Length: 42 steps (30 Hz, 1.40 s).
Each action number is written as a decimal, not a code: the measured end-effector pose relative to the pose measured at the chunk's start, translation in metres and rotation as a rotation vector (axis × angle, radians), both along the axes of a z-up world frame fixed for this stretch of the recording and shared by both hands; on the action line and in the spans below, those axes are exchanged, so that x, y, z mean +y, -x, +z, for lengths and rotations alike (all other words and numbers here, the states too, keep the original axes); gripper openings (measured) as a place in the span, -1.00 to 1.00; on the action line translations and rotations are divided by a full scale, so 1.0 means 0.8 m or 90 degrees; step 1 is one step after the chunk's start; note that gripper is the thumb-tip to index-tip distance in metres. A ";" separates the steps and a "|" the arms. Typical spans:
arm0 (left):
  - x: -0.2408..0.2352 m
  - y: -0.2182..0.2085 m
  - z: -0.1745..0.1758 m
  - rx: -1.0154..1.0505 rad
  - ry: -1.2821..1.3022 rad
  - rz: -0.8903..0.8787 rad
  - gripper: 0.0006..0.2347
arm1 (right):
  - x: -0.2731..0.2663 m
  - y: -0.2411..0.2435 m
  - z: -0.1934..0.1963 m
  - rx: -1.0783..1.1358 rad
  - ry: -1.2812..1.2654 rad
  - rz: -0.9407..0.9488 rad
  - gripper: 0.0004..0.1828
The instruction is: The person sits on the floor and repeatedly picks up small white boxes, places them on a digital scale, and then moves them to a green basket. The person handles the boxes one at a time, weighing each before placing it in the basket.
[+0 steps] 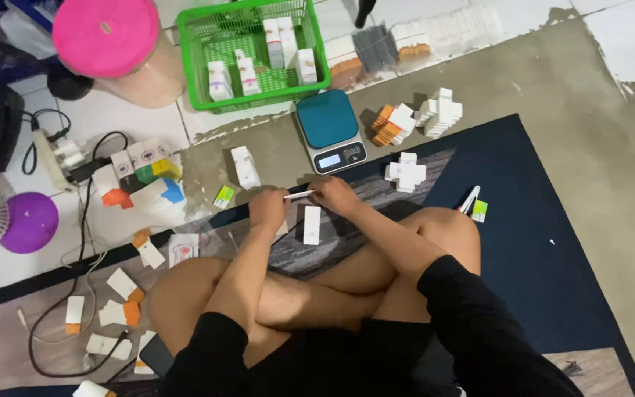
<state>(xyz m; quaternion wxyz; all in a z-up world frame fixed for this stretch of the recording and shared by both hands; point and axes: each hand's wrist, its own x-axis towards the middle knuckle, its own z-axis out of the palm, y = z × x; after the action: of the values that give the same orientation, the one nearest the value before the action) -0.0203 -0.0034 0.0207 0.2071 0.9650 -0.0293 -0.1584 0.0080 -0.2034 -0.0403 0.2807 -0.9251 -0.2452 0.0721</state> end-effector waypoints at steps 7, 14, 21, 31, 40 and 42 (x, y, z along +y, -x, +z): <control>-0.010 0.005 0.063 0.058 0.318 0.191 -0.53 | -0.014 -0.002 0.021 -0.287 -0.043 -0.022 -0.86; -0.011 0.005 0.006 0.342 0.636 0.338 -0.54 | -0.016 0.032 0.097 -0.390 -0.057 0.048 -0.79; -0.014 0.001 0.006 0.127 0.496 0.043 -0.79 | -0.044 0.045 0.094 0.190 -0.266 -0.141 -0.85; -0.031 0.029 0.106 0.075 0.305 -0.106 -0.86 | -0.065 0.061 0.107 0.172 -0.142 -0.095 -0.80; -0.026 0.020 0.104 0.020 0.256 -0.063 -0.37 | -0.257 -0.015 -0.025 0.343 -0.172 -0.381 -0.72; -0.024 0.016 0.088 -0.031 0.269 -0.038 -0.48 | -0.324 -0.022 -0.045 0.323 -0.121 -0.524 -0.79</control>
<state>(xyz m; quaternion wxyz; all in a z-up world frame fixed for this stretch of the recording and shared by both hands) -0.0329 -0.0225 0.0914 0.3993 0.9023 -0.0949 -0.1317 0.0254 -0.4622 -0.0764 0.4196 -0.8689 0.2116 0.1555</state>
